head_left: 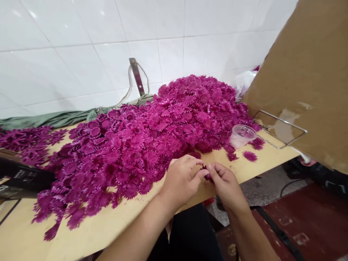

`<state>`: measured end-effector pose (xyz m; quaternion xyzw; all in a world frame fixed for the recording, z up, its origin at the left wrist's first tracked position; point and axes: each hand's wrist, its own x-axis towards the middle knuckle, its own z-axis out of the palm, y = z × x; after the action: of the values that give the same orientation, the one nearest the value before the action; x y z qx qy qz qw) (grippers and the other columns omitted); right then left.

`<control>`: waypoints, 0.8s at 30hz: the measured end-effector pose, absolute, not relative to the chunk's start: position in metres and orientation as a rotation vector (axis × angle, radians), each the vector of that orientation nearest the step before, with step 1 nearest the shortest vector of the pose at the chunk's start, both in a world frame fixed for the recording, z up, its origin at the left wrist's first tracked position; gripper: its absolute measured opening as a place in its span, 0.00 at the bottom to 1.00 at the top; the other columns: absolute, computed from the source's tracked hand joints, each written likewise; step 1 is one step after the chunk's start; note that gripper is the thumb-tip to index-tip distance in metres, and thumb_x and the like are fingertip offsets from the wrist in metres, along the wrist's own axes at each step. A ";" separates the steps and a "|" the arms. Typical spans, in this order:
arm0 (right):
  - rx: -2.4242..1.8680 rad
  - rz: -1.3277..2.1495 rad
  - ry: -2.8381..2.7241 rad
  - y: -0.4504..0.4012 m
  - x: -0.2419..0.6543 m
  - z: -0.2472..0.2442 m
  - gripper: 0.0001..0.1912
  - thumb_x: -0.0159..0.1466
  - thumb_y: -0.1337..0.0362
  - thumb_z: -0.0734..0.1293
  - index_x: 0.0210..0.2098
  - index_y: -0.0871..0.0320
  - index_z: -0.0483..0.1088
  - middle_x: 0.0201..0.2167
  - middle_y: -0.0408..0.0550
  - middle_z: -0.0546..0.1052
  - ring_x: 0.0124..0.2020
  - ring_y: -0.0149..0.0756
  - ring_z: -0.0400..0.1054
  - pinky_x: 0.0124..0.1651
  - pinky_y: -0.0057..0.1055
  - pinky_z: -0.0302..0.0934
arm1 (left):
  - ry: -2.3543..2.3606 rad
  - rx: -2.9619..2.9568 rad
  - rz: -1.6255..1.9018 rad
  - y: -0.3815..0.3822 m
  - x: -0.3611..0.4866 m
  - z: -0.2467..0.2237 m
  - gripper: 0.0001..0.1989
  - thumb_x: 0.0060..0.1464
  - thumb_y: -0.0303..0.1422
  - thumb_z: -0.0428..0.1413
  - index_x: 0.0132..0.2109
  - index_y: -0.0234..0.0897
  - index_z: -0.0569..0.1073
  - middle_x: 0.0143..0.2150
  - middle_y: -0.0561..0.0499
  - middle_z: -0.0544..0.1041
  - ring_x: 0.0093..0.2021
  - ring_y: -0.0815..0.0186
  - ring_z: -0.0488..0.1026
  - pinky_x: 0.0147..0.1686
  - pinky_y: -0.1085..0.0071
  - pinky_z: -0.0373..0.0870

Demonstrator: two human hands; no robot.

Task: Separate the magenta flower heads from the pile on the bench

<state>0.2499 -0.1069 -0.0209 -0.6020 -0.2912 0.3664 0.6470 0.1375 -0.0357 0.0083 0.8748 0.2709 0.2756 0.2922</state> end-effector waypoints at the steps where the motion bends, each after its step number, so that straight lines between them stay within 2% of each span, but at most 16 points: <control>1: -1.362 0.819 -0.654 -0.106 0.250 -0.022 0.25 0.48 0.42 0.70 0.17 0.59 0.66 0.15 0.39 0.63 0.19 0.27 0.54 0.24 0.26 0.52 | 0.731 2.313 0.707 -0.037 0.139 0.008 0.07 0.53 0.32 0.55 0.40 0.38 0.75 0.37 0.50 0.78 0.40 0.61 0.74 0.41 0.63 0.67; 8: -1.254 0.881 -0.583 -0.108 0.251 -0.028 0.21 0.50 0.45 0.70 0.23 0.58 0.68 0.18 0.39 0.67 0.22 0.28 0.58 0.26 0.25 0.53 | 0.758 2.230 0.665 -0.036 0.149 0.000 0.09 0.50 0.26 0.55 0.40 0.38 0.76 0.38 0.50 0.79 0.41 0.62 0.75 0.42 0.66 0.69; 12: -1.211 0.987 -0.551 -0.109 0.251 -0.024 0.21 0.43 0.50 0.75 0.28 0.59 0.72 0.21 0.41 0.72 0.26 0.30 0.64 0.31 0.26 0.58 | 0.812 2.166 0.762 -0.031 0.151 -0.004 0.09 0.55 0.27 0.49 0.34 0.37 0.75 0.33 0.50 0.78 0.34 0.65 0.74 0.36 0.69 0.70; 16: -1.200 0.951 -0.425 -0.106 0.253 -0.021 0.24 0.38 0.51 0.77 0.28 0.59 0.72 0.20 0.41 0.74 0.23 0.28 0.64 0.28 0.24 0.58 | 0.785 2.129 0.894 -0.033 0.149 0.000 0.05 0.52 0.28 0.54 0.36 0.37 0.74 0.36 0.49 0.77 0.39 0.64 0.73 0.41 0.68 0.68; 18: -1.193 0.900 -0.392 -0.105 0.254 -0.022 0.22 0.38 0.51 0.77 0.25 0.59 0.70 0.19 0.40 0.73 0.21 0.26 0.63 0.26 0.23 0.58 | 0.726 2.165 0.838 -0.035 0.148 0.002 0.06 0.51 0.29 0.56 0.37 0.38 0.75 0.37 0.49 0.77 0.40 0.64 0.73 0.42 0.68 0.67; 21: -1.194 0.865 -0.390 -0.103 0.252 -0.025 0.22 0.40 0.50 0.76 0.24 0.59 0.68 0.17 0.38 0.71 0.19 0.25 0.62 0.24 0.22 0.57 | 0.722 2.168 0.657 -0.035 0.148 0.004 0.04 0.51 0.29 0.56 0.33 0.39 0.76 0.33 0.51 0.77 0.36 0.64 0.73 0.39 0.68 0.67; 24: -1.181 0.863 -0.460 -0.104 0.245 -0.028 0.22 0.42 0.50 0.76 0.27 0.58 0.68 0.19 0.38 0.71 0.22 0.26 0.64 0.27 0.23 0.59 | 0.836 1.956 0.687 -0.030 0.150 0.003 0.07 0.50 0.26 0.53 0.26 0.36 0.73 0.26 0.53 0.74 0.29 0.68 0.70 0.32 0.72 0.65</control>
<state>0.2452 -0.1035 -0.0281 -0.5343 -0.2080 0.3904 0.7203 0.1502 -0.0301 0.0027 0.7867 0.3363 0.2765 0.4377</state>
